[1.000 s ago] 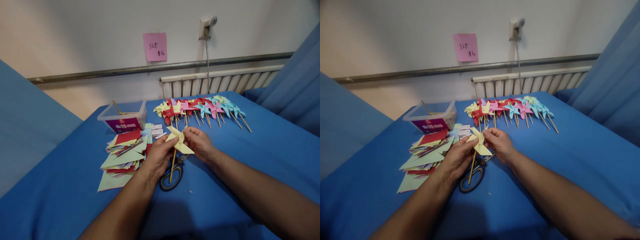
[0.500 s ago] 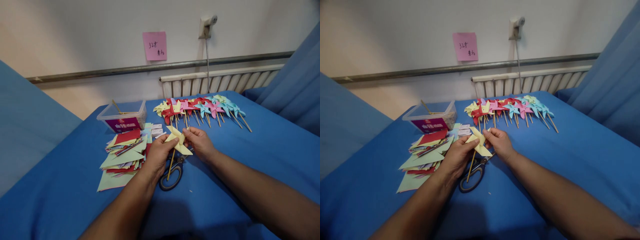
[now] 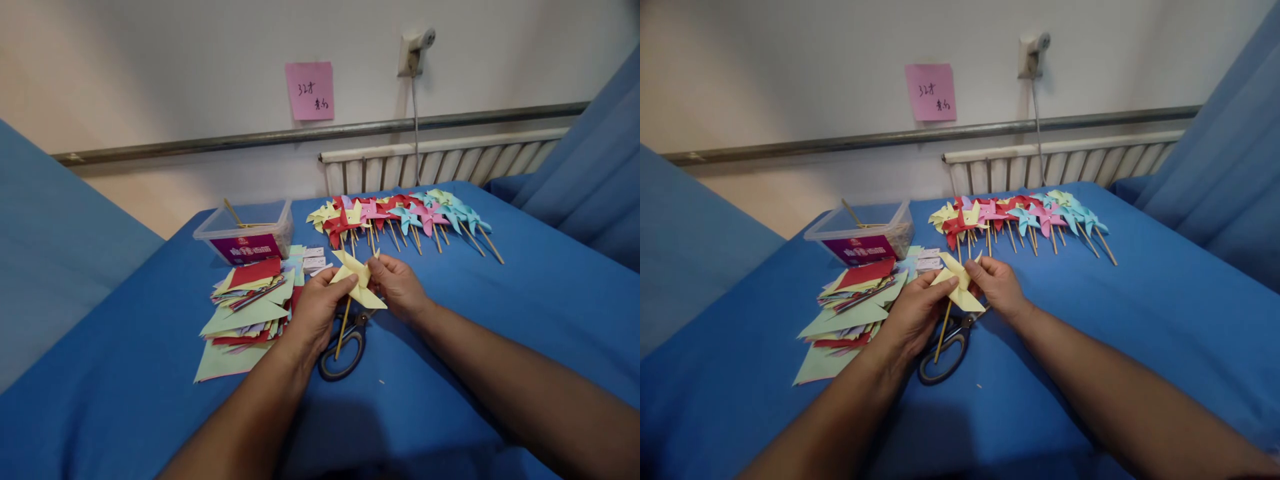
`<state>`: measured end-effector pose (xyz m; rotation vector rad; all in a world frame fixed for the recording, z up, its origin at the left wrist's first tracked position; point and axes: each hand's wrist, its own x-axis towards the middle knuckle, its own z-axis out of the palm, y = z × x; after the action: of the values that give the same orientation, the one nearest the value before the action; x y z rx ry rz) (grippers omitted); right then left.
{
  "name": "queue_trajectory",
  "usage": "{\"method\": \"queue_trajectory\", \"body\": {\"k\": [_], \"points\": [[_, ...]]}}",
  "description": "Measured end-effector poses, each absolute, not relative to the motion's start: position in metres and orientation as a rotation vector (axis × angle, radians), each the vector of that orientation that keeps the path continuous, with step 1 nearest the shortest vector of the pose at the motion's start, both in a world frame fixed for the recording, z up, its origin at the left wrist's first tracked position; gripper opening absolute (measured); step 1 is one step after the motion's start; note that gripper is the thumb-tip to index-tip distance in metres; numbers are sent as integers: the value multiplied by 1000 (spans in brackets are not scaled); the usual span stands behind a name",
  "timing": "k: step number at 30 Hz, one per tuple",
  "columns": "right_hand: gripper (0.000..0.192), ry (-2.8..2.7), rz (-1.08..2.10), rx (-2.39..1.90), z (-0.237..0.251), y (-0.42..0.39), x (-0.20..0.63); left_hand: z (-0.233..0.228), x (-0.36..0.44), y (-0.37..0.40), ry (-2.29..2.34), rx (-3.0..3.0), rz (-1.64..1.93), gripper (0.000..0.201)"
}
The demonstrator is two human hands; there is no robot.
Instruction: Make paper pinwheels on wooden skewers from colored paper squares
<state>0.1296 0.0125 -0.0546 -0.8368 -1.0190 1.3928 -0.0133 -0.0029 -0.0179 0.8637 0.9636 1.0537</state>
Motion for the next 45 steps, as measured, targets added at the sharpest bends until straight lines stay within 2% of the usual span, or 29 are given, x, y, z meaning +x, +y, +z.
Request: {"method": "queue_trajectory", "body": {"k": [7,10,15,20,25,27,31,35,40,45], "points": [[24,-1100,1066,-888,-43,11,133,-19,-15,-2,1107,988,1085,35],[15,-1182,1004,-930,-44,10,131,-18,-14,-4,1135,1016,1099,35],[12,-1248,932,-929,-44,10,131,-20,-12,-4,1069,985,1063,32],[18,-1315,922,-930,-43,6,132,-19,-12,-3,1005,883,1051,30],[71,-1562,850,-907,-45,-4,128,-14,-15,-3,1000,828,1125,26],[82,-1679,735,-929,-47,-6,126,-13,-15,-3,988,825,1138,24],[72,-1776,542,-988,-49,-6,125,-13,-15,-4,981,785,1141,20],[60,-1792,482,-1013,-49,-5,126,-12,-14,-4,1006,708,1155,17],[69,-1834,451,-1030,-47,-8,125,-10,-13,-5,1003,674,1147,18],[62,-1773,449,-1012,-47,-9,123,-11,-12,-5,956,657,1161,16]]}}
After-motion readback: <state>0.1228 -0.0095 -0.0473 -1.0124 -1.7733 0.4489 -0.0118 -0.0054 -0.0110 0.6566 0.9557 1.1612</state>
